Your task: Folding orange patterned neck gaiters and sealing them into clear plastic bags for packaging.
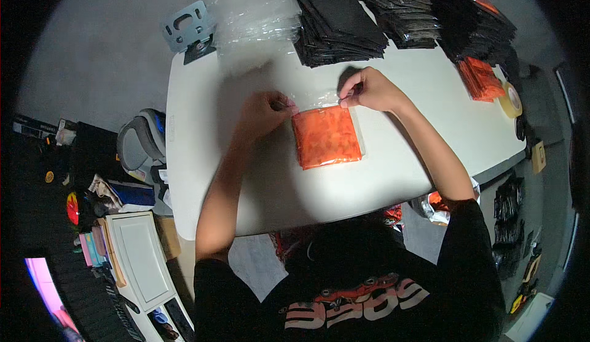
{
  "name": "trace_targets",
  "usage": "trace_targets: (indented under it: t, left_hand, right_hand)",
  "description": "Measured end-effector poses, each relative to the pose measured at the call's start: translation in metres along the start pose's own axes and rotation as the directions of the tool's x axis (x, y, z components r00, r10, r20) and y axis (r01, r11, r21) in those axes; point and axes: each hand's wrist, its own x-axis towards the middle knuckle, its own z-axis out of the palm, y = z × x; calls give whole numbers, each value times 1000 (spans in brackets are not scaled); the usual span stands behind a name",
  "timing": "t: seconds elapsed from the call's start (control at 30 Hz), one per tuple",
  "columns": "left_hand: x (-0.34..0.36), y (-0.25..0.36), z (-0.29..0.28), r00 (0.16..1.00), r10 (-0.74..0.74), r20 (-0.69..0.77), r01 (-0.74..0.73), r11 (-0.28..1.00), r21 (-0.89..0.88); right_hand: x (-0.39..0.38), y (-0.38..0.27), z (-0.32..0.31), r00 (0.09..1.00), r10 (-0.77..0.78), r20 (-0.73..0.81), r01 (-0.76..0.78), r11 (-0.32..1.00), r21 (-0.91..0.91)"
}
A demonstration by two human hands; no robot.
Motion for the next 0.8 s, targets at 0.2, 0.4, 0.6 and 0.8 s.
trace_targets:
  t: [0.2,0.4,0.6,0.8]
  left_hand:
    - [-10,27,-1,1000,-22,12,21,998,53]
    - [-6,55,-14,994,-93,62,80,979,187]
    - [2,25,-19,991,-37,129,18,989,147]
    - [-3,20,-12,997,55,54,-61,992,108]
  right_hand:
    - [2,-3,-6,998,56,36,-54,997,-55]
    - [6,-6,-11,992,-7,127,13,999,-53]
    - [6,5,-14,990,0,144,-15,995,100]
    - [-3,7,0,999,-21,-37,20,1000,-22]
